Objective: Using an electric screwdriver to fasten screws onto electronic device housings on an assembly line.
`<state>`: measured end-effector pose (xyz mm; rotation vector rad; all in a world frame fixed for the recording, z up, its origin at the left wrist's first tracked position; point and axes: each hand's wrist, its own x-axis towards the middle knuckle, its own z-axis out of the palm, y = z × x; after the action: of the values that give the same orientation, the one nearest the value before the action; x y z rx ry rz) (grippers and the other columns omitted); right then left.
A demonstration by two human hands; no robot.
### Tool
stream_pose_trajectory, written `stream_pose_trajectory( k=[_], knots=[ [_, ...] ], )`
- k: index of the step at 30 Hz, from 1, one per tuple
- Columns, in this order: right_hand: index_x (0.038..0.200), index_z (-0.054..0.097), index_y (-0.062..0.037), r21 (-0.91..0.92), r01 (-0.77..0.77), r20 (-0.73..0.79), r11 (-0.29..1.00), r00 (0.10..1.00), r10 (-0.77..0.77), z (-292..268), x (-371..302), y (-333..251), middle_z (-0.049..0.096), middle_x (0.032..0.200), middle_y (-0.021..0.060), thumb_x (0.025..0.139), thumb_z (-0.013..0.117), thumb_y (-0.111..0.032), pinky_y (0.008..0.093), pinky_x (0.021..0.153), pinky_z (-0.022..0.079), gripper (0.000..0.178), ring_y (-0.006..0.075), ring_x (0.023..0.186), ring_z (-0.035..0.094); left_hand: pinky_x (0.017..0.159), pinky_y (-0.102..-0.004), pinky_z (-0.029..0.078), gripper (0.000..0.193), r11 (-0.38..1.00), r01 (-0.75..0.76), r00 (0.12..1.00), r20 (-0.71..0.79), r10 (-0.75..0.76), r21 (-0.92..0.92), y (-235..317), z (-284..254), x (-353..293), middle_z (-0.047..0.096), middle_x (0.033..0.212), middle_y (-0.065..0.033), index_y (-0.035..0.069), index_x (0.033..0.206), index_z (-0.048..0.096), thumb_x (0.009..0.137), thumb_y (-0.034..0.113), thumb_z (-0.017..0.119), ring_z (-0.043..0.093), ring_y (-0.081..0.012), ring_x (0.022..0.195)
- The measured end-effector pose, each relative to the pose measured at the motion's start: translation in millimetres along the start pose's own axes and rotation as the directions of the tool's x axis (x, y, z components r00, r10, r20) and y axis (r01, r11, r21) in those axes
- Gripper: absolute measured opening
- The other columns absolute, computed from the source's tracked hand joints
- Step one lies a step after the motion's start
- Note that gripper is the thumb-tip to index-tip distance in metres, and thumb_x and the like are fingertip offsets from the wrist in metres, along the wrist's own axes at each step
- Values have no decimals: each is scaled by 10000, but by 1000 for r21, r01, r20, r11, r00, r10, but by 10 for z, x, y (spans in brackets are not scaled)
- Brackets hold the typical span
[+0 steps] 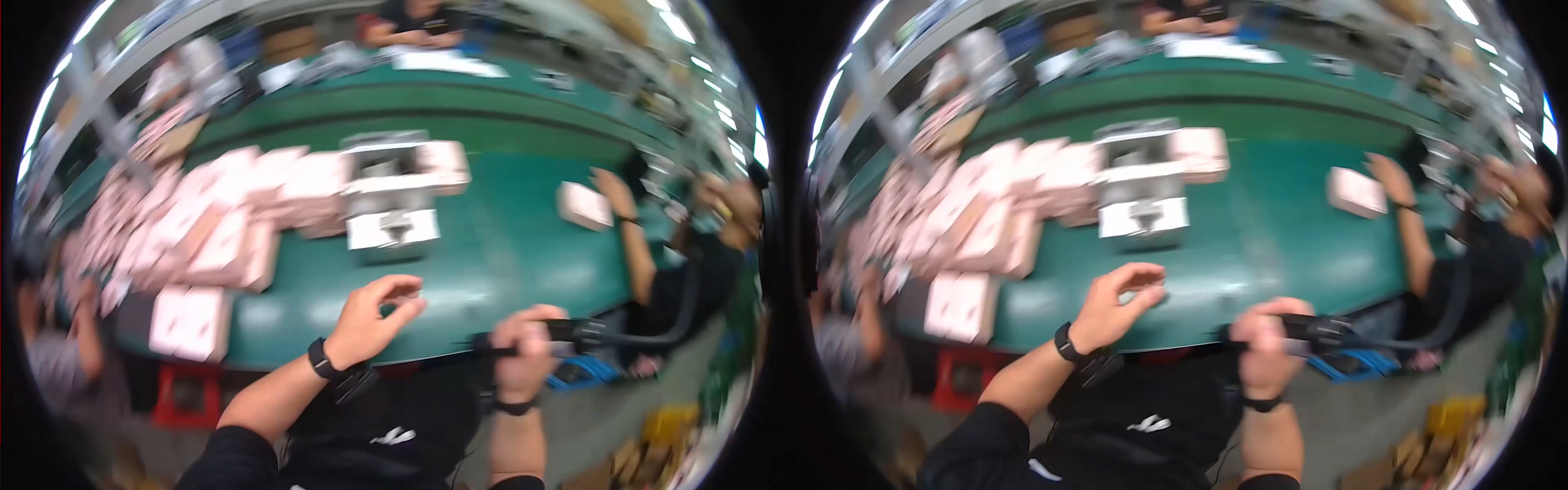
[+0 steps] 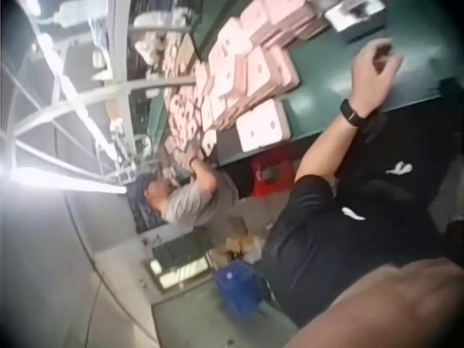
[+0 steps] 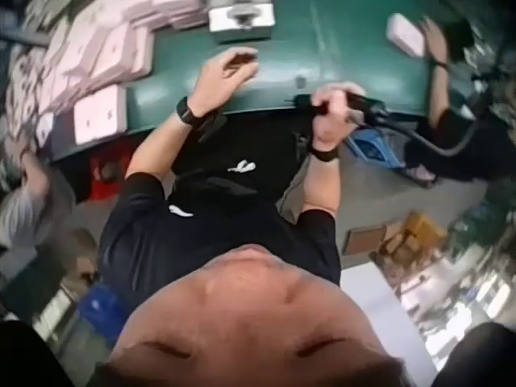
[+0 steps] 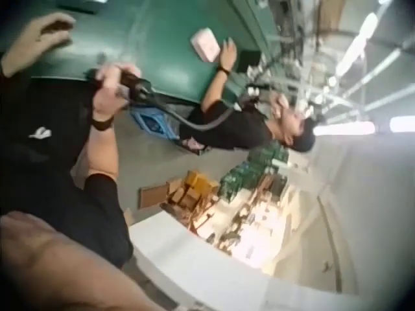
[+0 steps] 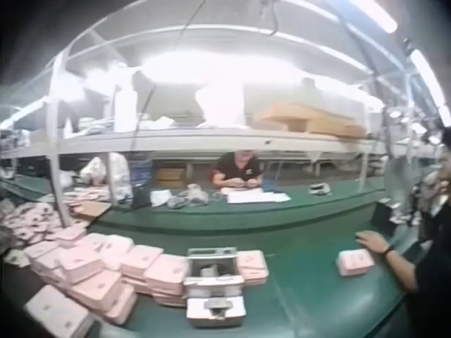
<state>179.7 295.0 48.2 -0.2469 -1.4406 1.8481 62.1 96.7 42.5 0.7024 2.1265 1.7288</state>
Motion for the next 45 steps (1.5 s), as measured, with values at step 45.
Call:
stream_pose_trajectory(
  k=[45],
  knots=[
    [921,540,-44,-105,96,506,990,862,-30,2019,1226,63,530,670,69,957,570,-287,334,526,430,248,164,524,497,978,-444,480,825,844,-373,925,222,307,386,-653,-982,-57,470,1306,-168,194,1358,548,608,287,880,547,-374,1160]
  ],
)
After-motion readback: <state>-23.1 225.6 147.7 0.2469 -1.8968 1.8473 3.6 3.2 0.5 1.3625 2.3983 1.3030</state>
